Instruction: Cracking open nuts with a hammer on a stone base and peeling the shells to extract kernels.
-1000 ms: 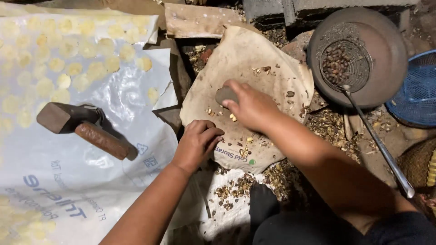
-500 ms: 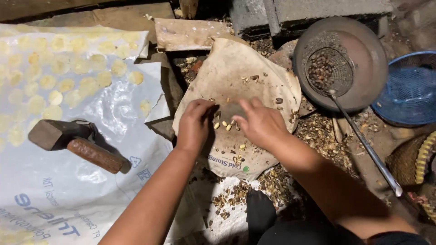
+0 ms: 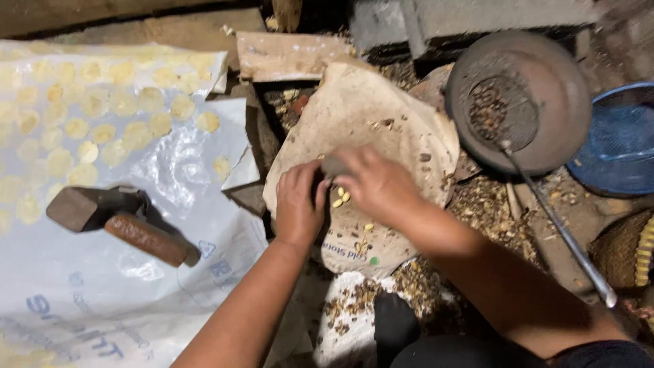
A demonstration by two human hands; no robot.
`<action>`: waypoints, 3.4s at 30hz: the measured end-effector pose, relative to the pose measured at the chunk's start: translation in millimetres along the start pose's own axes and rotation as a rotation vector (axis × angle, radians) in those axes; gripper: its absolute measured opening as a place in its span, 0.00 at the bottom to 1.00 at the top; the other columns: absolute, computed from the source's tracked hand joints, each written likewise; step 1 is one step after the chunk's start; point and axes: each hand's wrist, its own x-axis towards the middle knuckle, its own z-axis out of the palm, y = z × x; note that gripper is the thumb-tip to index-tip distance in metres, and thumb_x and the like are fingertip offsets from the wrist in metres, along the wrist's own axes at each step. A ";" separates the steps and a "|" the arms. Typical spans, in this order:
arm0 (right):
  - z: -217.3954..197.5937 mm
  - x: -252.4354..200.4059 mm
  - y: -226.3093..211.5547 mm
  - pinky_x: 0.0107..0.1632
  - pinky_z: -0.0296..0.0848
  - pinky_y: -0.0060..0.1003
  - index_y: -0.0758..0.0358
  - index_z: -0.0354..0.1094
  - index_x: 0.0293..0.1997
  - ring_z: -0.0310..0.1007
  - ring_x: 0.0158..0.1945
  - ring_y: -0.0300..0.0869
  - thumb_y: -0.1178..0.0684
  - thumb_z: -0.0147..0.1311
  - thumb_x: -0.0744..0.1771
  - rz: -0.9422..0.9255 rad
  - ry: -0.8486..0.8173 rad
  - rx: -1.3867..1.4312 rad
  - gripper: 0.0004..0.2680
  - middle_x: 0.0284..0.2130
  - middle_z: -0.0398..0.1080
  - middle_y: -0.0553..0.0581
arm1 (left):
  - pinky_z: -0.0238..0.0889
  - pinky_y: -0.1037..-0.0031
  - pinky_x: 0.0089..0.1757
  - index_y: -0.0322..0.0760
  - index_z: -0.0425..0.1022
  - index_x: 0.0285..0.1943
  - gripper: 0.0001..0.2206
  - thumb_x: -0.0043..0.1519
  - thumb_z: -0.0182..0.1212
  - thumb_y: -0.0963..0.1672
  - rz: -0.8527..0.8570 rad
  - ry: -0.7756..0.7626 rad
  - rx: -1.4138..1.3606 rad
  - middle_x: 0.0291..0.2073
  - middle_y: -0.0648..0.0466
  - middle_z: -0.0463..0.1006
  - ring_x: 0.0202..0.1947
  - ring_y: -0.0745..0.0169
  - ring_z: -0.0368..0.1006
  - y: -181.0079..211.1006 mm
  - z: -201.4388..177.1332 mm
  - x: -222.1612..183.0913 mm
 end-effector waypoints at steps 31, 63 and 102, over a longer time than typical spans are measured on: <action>47.9 -57.1 41.6 0.52 0.80 0.36 0.69 0.74 0.44 0.77 0.46 0.52 0.65 0.51 0.67 -0.007 0.146 0.032 0.06 0.43 0.75 0.68 | 0.70 0.69 0.48 0.44 0.83 0.48 0.15 0.57 0.56 0.36 -0.031 -1.392 -0.107 0.40 0.57 0.85 0.38 0.59 0.78 99.6 -39.5 -100.3; 29.4 -80.5 58.9 0.45 0.78 0.47 0.48 0.73 0.46 0.80 0.44 0.53 0.49 0.54 0.64 0.361 -0.055 0.457 0.08 0.36 0.78 0.57 | 0.62 0.53 0.60 0.46 0.71 0.60 0.24 0.54 0.67 0.36 0.035 0.043 0.119 0.58 0.42 0.67 0.61 0.34 0.66 39.3 -46.9 6.6; 68.2 -42.8 33.0 0.48 0.80 0.49 0.49 0.75 0.50 0.78 0.46 0.56 0.49 0.54 0.67 0.123 -0.004 0.275 0.08 0.40 0.75 0.59 | 0.64 0.86 0.27 0.36 0.70 0.51 0.09 0.67 0.51 0.44 -1.162 -0.393 -1.637 0.35 0.54 0.70 0.26 0.73 0.65 22.5 -16.4 -28.2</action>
